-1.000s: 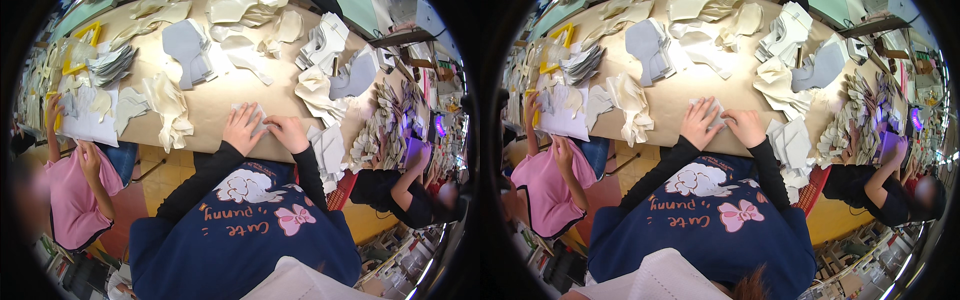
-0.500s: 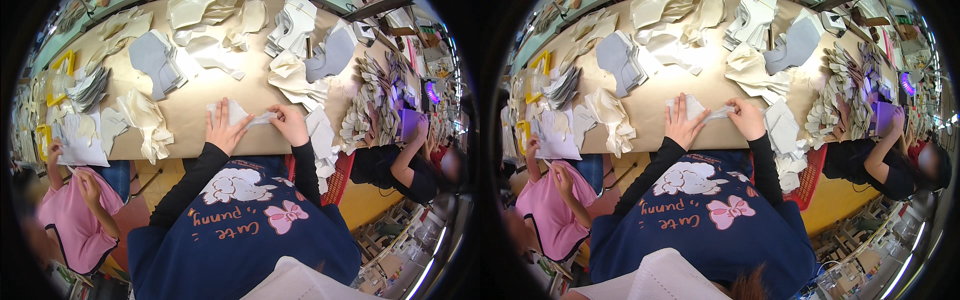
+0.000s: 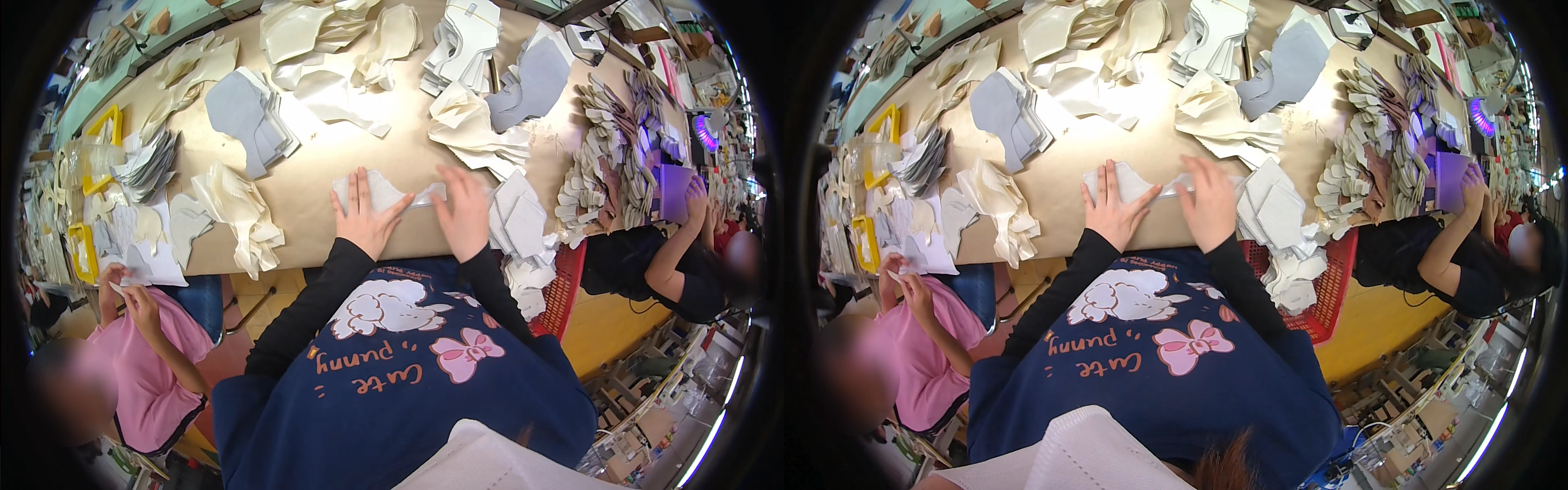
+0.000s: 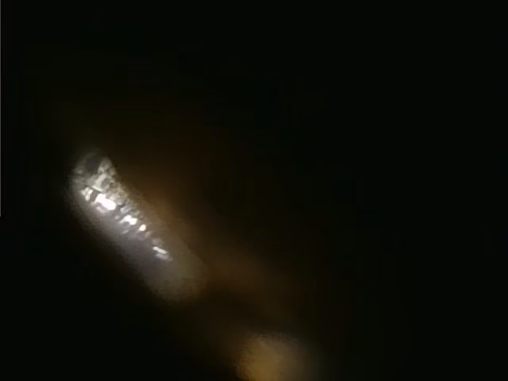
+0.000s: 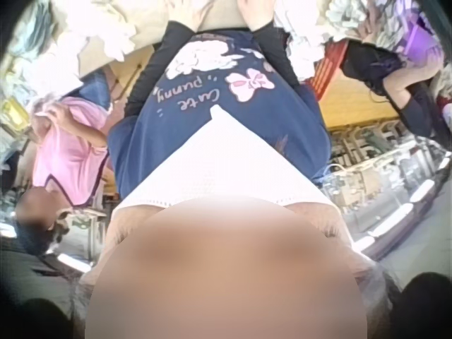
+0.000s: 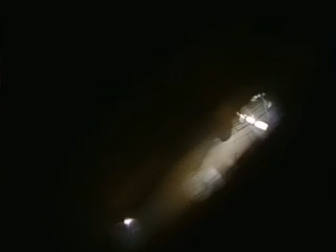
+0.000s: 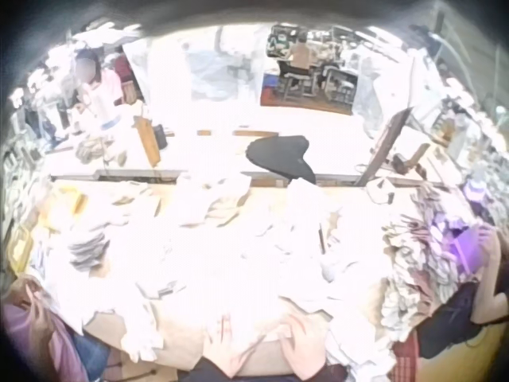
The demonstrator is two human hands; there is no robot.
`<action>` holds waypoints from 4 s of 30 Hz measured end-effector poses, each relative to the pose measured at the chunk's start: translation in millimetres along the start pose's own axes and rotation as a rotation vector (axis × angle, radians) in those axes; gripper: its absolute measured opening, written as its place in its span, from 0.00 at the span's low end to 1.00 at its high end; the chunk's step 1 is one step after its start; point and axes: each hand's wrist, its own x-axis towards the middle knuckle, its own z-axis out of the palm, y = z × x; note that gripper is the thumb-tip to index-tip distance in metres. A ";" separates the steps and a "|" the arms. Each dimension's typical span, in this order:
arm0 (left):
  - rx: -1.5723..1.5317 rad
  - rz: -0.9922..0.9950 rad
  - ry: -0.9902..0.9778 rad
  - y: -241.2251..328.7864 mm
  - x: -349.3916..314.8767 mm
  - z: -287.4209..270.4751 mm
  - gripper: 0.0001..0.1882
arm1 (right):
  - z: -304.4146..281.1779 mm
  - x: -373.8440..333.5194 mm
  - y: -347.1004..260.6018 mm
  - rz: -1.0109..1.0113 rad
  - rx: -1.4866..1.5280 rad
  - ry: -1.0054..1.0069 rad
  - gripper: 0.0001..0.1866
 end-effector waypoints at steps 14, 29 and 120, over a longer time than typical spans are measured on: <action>-0.086 -0.039 -0.040 -5.5 -3.3 -1.7 0.34 | 27.1 -11.8 2.1 0.080 0.070 0.084 0.26; -0.695 -0.137 0.101 -45.5 9.1 -36.1 0.31 | 2.0 -27.3 -7.2 0.046 0.269 0.106 0.34; -1.837 0.000 0.072 48.1 47.4 30.4 0.55 | -27.3 -20.2 -16.9 -0.149 0.084 0.240 0.27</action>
